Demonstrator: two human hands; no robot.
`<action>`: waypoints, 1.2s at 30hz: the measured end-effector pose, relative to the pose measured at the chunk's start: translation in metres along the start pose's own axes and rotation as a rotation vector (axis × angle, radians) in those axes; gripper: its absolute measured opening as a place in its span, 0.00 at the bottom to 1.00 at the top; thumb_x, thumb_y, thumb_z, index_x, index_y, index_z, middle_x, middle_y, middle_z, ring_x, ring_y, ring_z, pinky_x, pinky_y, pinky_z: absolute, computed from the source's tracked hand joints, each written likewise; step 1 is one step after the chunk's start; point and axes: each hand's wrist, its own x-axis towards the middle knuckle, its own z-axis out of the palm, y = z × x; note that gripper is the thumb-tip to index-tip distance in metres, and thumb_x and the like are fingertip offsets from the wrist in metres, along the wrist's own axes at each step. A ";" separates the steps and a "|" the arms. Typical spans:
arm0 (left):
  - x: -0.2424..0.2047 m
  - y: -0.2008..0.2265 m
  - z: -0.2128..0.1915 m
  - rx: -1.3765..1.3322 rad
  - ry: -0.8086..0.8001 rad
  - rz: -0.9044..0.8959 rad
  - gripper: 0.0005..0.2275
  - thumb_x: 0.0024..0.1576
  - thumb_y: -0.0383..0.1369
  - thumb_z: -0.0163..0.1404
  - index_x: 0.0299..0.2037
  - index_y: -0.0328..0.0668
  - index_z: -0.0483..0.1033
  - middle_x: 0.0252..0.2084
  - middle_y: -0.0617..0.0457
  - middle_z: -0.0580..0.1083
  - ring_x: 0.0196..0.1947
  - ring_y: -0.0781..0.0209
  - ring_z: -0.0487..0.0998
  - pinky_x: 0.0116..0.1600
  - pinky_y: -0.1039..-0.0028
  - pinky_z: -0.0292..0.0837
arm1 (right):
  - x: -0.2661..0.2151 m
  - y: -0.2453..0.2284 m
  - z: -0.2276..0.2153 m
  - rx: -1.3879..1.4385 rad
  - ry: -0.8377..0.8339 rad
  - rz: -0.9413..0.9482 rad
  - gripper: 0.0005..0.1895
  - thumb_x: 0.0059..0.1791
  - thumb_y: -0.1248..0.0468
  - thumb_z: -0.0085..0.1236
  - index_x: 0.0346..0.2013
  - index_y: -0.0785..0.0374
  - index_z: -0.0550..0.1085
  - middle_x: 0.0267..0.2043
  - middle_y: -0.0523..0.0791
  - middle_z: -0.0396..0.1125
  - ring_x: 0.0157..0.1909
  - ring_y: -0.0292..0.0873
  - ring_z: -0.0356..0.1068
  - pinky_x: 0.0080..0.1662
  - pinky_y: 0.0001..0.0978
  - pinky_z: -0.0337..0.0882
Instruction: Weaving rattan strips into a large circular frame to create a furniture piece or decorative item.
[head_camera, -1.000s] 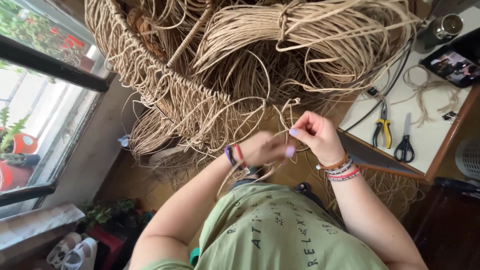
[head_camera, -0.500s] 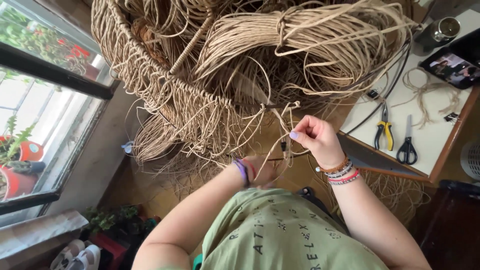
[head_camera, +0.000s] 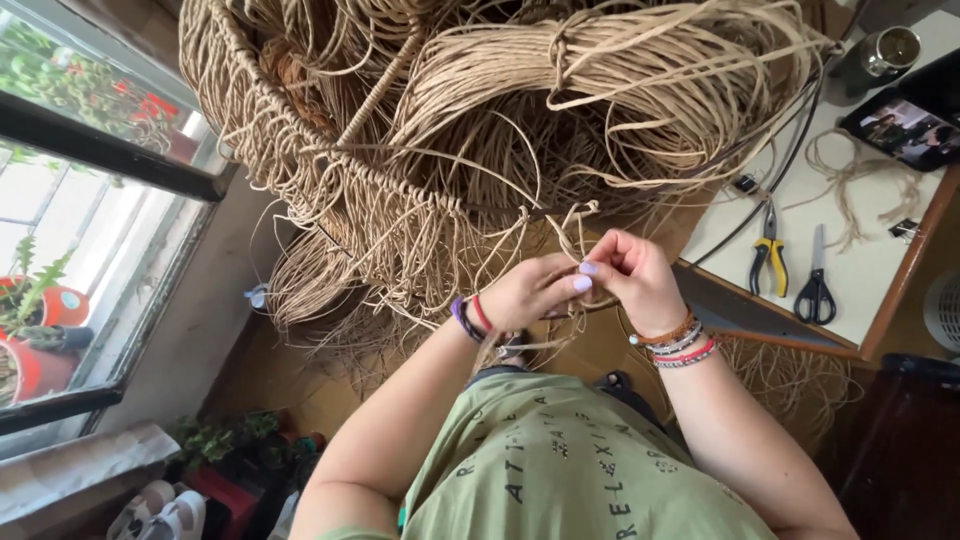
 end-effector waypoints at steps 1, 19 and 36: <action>-0.004 -0.018 0.004 -0.003 0.000 0.000 0.13 0.66 0.40 0.48 0.47 0.38 0.76 0.42 0.43 0.76 0.45 0.46 0.79 0.54 0.56 0.74 | -0.001 0.000 -0.002 -0.002 0.001 0.003 0.07 0.48 0.69 0.64 0.31 0.71 0.74 0.19 0.46 0.67 0.22 0.34 0.71 0.26 0.22 0.72; -0.006 -0.024 -0.005 0.016 -0.009 -0.035 0.12 0.64 0.45 0.49 0.46 0.49 0.78 0.34 0.48 0.79 0.34 0.51 0.80 0.46 0.57 0.78 | 0.007 0.008 0.004 -0.013 0.021 -0.028 0.06 0.47 0.68 0.64 0.30 0.69 0.75 0.16 0.43 0.65 0.23 0.25 0.62 0.27 0.15 0.62; -0.052 -0.009 0.006 0.727 -0.181 -0.181 0.15 0.61 0.43 0.47 0.36 0.37 0.77 0.34 0.39 0.78 0.37 0.37 0.82 0.45 0.50 0.79 | 0.004 0.032 0.002 0.236 -0.019 -0.055 0.04 0.49 0.73 0.58 0.30 0.68 0.72 0.17 0.38 0.54 0.19 0.26 0.56 0.24 0.18 0.57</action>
